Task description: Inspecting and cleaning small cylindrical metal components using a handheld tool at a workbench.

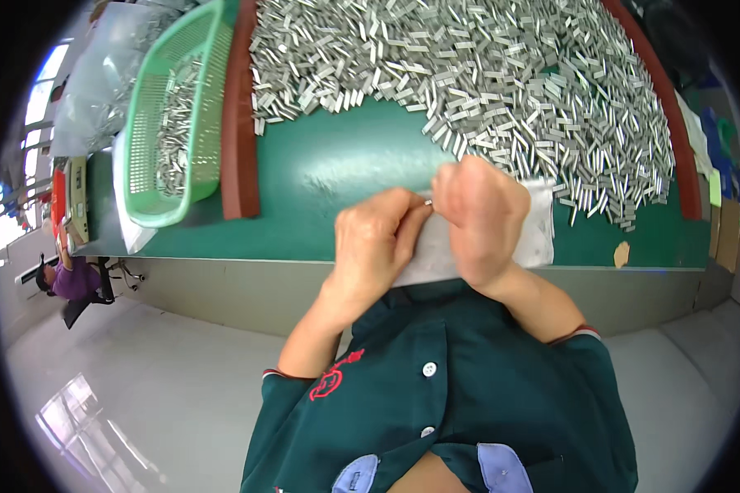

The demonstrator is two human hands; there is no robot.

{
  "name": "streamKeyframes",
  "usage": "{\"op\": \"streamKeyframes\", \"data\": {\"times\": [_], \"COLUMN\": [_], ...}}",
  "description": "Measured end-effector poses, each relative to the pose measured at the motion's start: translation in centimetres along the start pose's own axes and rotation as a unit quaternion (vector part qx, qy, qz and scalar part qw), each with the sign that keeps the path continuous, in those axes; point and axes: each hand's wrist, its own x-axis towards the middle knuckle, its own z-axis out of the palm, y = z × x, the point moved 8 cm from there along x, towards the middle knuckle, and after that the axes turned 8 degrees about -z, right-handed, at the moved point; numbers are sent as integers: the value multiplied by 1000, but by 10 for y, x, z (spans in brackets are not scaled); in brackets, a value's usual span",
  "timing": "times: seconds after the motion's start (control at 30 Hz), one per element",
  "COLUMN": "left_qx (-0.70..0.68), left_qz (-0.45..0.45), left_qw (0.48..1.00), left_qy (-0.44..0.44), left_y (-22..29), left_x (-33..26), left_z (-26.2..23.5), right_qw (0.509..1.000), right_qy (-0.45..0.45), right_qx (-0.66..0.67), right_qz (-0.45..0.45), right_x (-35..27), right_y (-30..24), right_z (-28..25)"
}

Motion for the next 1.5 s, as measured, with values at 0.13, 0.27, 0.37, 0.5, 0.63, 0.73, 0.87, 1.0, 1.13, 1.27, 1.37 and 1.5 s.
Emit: {"op": "streamKeyframes", "data": {"times": [0.13, 0.27, 0.37, 0.5, 0.63, 0.73, 0.87, 1.0, 1.13, 1.27, 1.37, 1.5], "left_qx": [-446, -688, -675, -692, -494, -81, 114, 390, 186, 199, 195, 155], "left_qz": [-210, -244, -252, -278, -103, 11, -14, 39, 86, 71, 99, 107], "left_qw": [864, 663, 674, 657, 856, 908, 896, 840, 945, 964, 961, 973], "left_qy": [-101, -163, -160, -112, 112, 412, 429, 376, 255, 164, 171, 137], "left_y": [-36, -41, -46, -46, -49, -23, -51, -37, -25, -33, -26, -19], "left_x": [-1, 7, 10, 10, 26, 17, 41, 54, 59, 69, 65, 59], "left_z": [9, 13, 12, 3, -79, -183, -234, -197, -126, -65, -54, -40], "right_qw": [983, 973, 970, 970, 972, 971, 971, 970, 972, 969, 975, 971], "right_qy": [78, 97, 99, 94, 109, 104, 101, 108, 106, 108, 94, 103], "right_qx": [124, 173, 187, 185, 171, 175, 176, 179, 170, 185, 155, 181], "right_qz": [112, 118, 121, 126, 120, 122, 124, 124, 125, 125, 127, 119], "right_x": [3, 5, 7, 10, 9, 9, 7, 8, 8, 8, 8, 8], "right_y": [17, 11, 13, 14, 17, 13, 12, 15, 15, 14, 15, 14], "right_z": [-14, -14, -16, -14, -24, -17, -15, -19, -20, -18, -16, -20]}}
